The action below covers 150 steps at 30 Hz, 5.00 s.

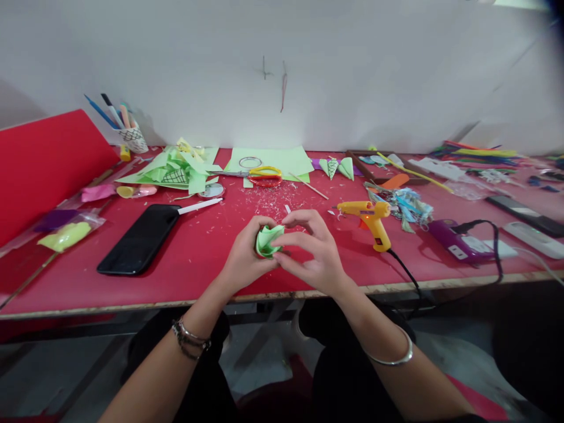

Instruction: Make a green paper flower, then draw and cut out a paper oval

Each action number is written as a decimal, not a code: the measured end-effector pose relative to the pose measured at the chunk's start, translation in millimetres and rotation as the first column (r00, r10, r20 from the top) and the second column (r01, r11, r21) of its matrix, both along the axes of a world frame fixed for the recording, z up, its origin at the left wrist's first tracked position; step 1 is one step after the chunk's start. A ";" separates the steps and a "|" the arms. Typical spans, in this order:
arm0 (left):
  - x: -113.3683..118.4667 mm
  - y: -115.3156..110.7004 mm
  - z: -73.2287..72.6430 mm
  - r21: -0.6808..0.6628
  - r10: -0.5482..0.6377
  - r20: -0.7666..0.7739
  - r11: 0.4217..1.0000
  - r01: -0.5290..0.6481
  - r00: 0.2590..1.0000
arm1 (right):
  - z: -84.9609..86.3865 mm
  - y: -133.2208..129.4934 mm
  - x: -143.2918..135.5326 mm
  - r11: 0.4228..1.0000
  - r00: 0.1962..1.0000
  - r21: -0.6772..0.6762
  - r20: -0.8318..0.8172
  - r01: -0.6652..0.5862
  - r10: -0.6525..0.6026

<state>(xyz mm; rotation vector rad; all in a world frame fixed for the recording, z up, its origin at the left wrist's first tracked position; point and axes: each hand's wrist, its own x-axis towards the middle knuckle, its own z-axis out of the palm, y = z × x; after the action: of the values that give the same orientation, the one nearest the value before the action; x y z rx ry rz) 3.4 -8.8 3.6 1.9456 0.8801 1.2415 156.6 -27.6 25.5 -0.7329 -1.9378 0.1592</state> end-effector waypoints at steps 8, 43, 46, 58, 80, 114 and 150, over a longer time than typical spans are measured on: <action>2.5 1.2 -2.2 0.058 0.018 0.063 0.998 -0.022 0.998 | -4.4 1.2 0.2 0.998 0.998 -0.026 -0.051 -0.050 0.048; 9.8 -3.4 2.6 -0.510 -0.104 0.252 0.831 0.223 0.962 | -13.7 2.3 -9.0 0.992 0.996 -0.111 -0.081 -0.057 0.048; 8.1 -2.3 3.9 -0.521 -0.074 0.365 0.809 0.270 0.928 | -13.2 2.9 -8.2 0.975 0.983 -0.207 -0.182 -0.077 0.038; 5.7 5.7 -0.3 -0.472 0.068 0.620 0.828 0.302 0.781 | -27.6 11.4 -18.3 0.681 0.912 -0.670 -0.410 -0.296 -0.007; -0.3 11.6 1.6 -0.435 0.183 0.251 0.899 -0.058 0.951 | -31.9 18.5 -8.7 0.852 0.974 -0.483 0.192 0.200 -0.119; 5.6 5.1 4.6 -0.496 0.414 0.386 0.847 -0.193 0.825 | -30.2 14.5 -24.7 0.622 0.973 -0.748 -0.179 -0.232 0.148; -3.2 10.2 1.1 -0.074 0.237 -0.133 0.966 -0.248 0.962 | -28.8 19.5 -10.2 0.894 0.842 -0.424 -0.527 -0.145 -0.113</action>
<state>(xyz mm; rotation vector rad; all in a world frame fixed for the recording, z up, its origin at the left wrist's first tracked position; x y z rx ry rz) 0.2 1.5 4.7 1.9004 1.2489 1.2031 146.4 -8.1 -3.3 -0.8585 -1.3618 0.7709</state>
